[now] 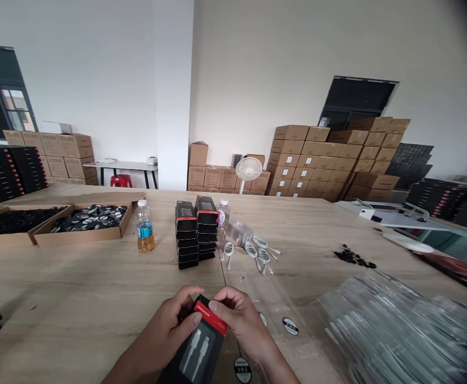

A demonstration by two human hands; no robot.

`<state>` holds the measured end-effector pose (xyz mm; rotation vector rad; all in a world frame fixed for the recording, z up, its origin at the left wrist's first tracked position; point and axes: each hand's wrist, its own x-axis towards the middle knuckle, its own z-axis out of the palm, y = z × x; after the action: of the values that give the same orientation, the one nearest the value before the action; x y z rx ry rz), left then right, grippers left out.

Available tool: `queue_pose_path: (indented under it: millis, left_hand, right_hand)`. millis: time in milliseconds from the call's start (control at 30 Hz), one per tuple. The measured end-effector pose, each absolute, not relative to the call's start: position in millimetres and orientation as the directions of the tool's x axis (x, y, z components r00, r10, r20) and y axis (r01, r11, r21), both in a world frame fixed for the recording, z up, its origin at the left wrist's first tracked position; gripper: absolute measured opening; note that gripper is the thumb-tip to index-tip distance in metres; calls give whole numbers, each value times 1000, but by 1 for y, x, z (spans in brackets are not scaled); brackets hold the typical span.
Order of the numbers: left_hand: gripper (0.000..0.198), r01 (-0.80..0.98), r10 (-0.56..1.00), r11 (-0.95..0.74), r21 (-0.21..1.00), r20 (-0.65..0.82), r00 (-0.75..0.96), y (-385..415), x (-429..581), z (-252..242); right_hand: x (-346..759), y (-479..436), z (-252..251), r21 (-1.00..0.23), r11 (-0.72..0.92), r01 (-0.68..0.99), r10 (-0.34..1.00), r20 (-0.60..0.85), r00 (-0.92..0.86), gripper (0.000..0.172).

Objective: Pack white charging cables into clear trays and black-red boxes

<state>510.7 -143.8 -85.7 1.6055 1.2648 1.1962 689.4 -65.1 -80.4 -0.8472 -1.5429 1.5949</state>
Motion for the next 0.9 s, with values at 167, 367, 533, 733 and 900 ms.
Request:
queue_pose_path:
  millis: [167, 367, 533, 733, 900]
  left_hand:
    - [37, 216, 969, -245, 945, 232, 86, -144, 512, -84]
    - [32, 82, 968, -241, 967, 245, -47, -143, 510, -86]
    - [28, 40, 957, -270, 962, 273, -96, -142, 508, -94]
    - [25, 47, 925, -314, 948, 316, -208, -141, 503, -89]
    - [37, 209, 872, -334, 919, 385, -303, -144, 506, -90]
  right_hand:
    - [693, -65, -77, -997, 41, -66, 844, 70, -531, 32]
    - [700, -71, -62, -997, 30, -67, 759, 66, -648, 38]
    - [700, -75, -64, -997, 12, -72, 714, 59, -697, 40]
    - [683, -87, -63, -978, 155, -138, 806, 206, -555, 43]
    - [677, -91, -68, -949, 266, -169, 867, 313, -388, 26]
